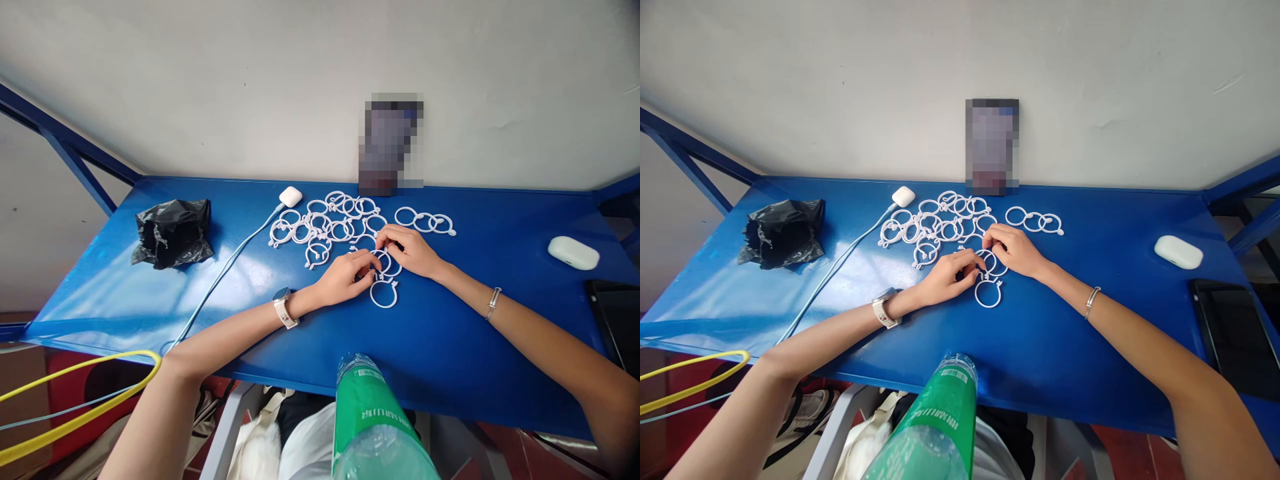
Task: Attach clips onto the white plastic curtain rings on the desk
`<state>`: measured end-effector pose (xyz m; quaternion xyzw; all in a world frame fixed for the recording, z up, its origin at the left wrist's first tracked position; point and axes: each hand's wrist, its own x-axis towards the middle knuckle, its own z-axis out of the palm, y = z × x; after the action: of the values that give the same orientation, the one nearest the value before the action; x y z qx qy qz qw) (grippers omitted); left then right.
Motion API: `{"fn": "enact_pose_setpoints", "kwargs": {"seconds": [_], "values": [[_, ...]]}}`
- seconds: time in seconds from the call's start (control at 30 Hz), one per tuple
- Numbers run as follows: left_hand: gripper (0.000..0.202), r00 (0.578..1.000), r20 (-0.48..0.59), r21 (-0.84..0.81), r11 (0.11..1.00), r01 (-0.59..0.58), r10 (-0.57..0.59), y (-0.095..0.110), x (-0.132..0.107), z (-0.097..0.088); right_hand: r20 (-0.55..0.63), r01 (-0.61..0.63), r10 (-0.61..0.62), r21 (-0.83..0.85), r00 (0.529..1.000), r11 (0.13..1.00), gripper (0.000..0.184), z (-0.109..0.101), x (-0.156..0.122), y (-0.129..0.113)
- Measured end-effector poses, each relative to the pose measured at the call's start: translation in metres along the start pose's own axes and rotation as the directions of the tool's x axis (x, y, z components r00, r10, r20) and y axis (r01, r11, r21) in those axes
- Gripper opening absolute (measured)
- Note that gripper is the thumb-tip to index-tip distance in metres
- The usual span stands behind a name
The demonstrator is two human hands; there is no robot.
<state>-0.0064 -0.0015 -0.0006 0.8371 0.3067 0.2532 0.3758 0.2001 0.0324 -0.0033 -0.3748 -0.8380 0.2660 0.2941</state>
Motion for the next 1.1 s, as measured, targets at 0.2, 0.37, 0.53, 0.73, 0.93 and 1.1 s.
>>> {"fn": "enact_pose_setpoints", "kwargs": {"seconds": [0.2,0.37,0.53,0.73,0.93,1.1], "values": [[0.022,1.000,0.024,0.055,0.998,-0.006,0.005,0.0003,0.0001,0.0003,0.012,-0.005,0.005,0.044,1.000,0.999,0.024,-0.0025,0.0002,-0.0037],[0.022,0.999,0.033,0.082,0.997,-0.009,0.007,0.0015,0.0002,-0.0001,0.044,0.003,-0.006,0.068,0.999,0.998,0.025,-0.0030,-0.0004,-0.0036],[0.021,0.999,0.024,0.102,0.994,-0.033,0.031,0.0020,-0.0002,0.0001,0.069,0.019,-0.021,0.024,0.997,1.000,0.026,-0.0018,-0.0014,-0.0014],[0.021,0.997,0.049,0.247,0.966,-0.073,0.063,0.0028,-0.0010,0.0038,0.048,0.027,-0.027,0.000,0.998,1.000,0.028,-0.0008,-0.0015,0.0000],[0.023,0.996,0.060,0.293,0.952,-0.087,0.072,0.0052,-0.0007,0.0047,-0.070,-0.034,0.030,-0.052,0.997,0.998,0.024,0.0004,-0.0008,-0.0005],[0.017,0.997,0.040,0.243,0.967,-0.072,0.064,0.0054,-0.0012,0.0034,-0.154,-0.037,0.023,-0.089,0.988,0.995,0.021,0.0001,0.0000,-0.0040]]}}
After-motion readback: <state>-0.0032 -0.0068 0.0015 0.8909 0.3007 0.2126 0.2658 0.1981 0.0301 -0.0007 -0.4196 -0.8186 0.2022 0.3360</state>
